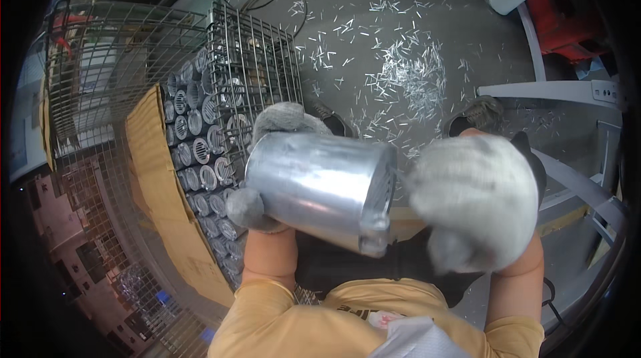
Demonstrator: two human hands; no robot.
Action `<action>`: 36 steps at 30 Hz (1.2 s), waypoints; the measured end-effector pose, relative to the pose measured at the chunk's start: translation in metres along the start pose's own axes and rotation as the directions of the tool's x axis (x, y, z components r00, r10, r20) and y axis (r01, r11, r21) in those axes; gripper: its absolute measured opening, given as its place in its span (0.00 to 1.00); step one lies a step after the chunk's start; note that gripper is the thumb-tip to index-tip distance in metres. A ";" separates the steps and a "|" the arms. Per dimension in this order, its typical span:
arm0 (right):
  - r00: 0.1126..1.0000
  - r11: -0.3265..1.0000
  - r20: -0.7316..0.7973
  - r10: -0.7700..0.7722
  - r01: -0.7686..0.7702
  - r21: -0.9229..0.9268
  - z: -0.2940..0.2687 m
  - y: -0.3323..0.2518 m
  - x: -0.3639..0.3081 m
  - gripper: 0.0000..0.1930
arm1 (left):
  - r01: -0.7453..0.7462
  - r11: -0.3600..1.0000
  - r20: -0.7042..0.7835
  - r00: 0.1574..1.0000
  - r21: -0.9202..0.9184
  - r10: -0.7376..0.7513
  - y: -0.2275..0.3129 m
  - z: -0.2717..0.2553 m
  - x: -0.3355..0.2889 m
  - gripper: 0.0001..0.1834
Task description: Deburring the edges of a metal cylindrical housing using a hand scraper tool.
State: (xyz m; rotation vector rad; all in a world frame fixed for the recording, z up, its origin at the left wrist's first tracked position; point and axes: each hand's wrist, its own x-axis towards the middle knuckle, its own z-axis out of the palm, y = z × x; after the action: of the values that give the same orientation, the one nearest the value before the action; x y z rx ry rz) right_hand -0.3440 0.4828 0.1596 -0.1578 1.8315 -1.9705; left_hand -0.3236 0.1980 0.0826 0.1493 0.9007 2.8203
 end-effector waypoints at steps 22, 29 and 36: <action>0.761 0.585 0.352 -0.544 0.646 -0.490 0.007 0.002 0.009 0.09 | 0.010 1.000 0.021 1.000 0.014 -0.010 0.005 0.002 0.001 0.44; 0.967 0.970 -0.174 -0.187 0.210 0.125 0.024 0.021 0.016 0.21 | 0.009 0.977 -0.081 0.997 0.215 0.009 -0.001 0.000 0.002 0.47; 0.936 0.949 -0.206 -0.284 0.305 0.078 0.018 0.034 0.016 0.22 | -0.028 0.998 -0.083 0.996 -0.060 0.023 -0.007 -0.005 0.000 0.58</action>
State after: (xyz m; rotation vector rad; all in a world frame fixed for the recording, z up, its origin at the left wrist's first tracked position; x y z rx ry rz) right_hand -0.3429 0.4594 0.1250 -0.2269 1.9034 -2.3616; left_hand -0.3232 0.2008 0.0743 0.0366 0.8332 2.8928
